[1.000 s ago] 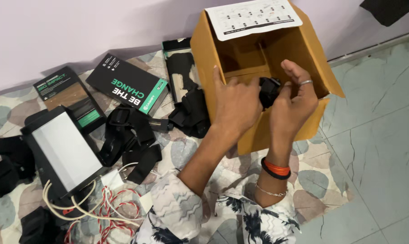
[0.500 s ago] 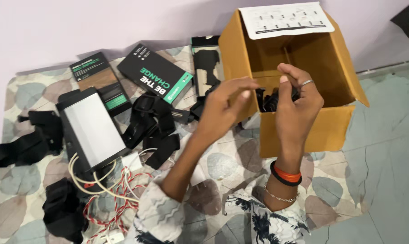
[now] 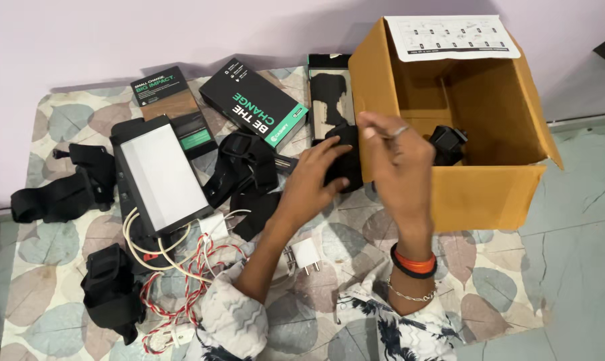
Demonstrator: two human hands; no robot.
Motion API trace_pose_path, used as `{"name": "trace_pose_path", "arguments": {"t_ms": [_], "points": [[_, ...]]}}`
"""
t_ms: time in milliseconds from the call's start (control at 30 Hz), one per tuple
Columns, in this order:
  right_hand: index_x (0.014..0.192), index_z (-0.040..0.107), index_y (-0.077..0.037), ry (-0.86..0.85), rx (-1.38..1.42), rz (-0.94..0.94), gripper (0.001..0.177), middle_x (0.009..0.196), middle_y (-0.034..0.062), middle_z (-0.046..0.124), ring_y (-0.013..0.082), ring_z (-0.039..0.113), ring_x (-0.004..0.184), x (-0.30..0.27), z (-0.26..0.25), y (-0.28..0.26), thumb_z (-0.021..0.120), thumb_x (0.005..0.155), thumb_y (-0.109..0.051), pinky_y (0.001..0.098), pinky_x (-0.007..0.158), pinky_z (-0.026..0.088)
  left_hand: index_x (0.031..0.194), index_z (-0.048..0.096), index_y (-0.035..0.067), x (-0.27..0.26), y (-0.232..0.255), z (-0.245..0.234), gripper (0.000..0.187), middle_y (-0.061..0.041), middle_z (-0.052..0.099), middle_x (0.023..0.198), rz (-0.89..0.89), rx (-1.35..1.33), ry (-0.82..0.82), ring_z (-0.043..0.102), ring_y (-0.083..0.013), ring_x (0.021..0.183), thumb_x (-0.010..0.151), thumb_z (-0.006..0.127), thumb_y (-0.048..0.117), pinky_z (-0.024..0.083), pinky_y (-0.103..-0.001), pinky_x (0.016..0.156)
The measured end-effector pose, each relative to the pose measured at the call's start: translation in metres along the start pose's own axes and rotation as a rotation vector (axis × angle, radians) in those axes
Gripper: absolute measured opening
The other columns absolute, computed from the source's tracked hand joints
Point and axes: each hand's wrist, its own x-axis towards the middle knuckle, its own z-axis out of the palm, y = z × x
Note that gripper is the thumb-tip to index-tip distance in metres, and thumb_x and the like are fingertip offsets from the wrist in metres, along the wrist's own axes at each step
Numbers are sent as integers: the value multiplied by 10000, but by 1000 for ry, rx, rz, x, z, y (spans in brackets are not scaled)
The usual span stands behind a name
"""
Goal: The person assembles a black electronic device with a strap, attaching it to a mounting bracket and placing it into a cardboard box. They then connect a USB cable to a power bank and plug it into the device.
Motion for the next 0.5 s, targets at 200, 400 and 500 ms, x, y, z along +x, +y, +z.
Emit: {"name": "trace_pose_path", "arguments": {"t_ms": [200, 400, 500], "points": [[1209, 712, 9, -158, -213, 44, 252, 1144, 150, 749, 223, 744, 1007, 0, 19, -1, 651, 986, -93, 302, 849, 562, 1435, 474, 117, -11, 0, 18, 859, -159, 351, 1576, 3, 257, -15, 504, -409, 1234, 640, 798, 87, 443, -509, 964], [1222, 684, -1, -284, -268, -33, 266, 1200, 167, 713, 322, 702, 1092, 0, 25, 9, 660, 982, -113, 356, 913, 540, 1212, 673, 108, -17, -18, 19, 342, -98, 676, 1340, -14, 171, 257, 705, -336, 1075, 894, 628, -11, 585, -457, 885], [1245, 670, -25, -342, -275, -16, 293, 1216, 159, 702, 326, 684, 1129, -2, 29, 12, 654, 972, -129, 373, 955, 533, 1140, 682, 34, -18, -20, 4, 271, -195, 721, 1073, -51, 17, 401, 712, -370, 915, 878, 619, 5, 575, -455, 799]]}}
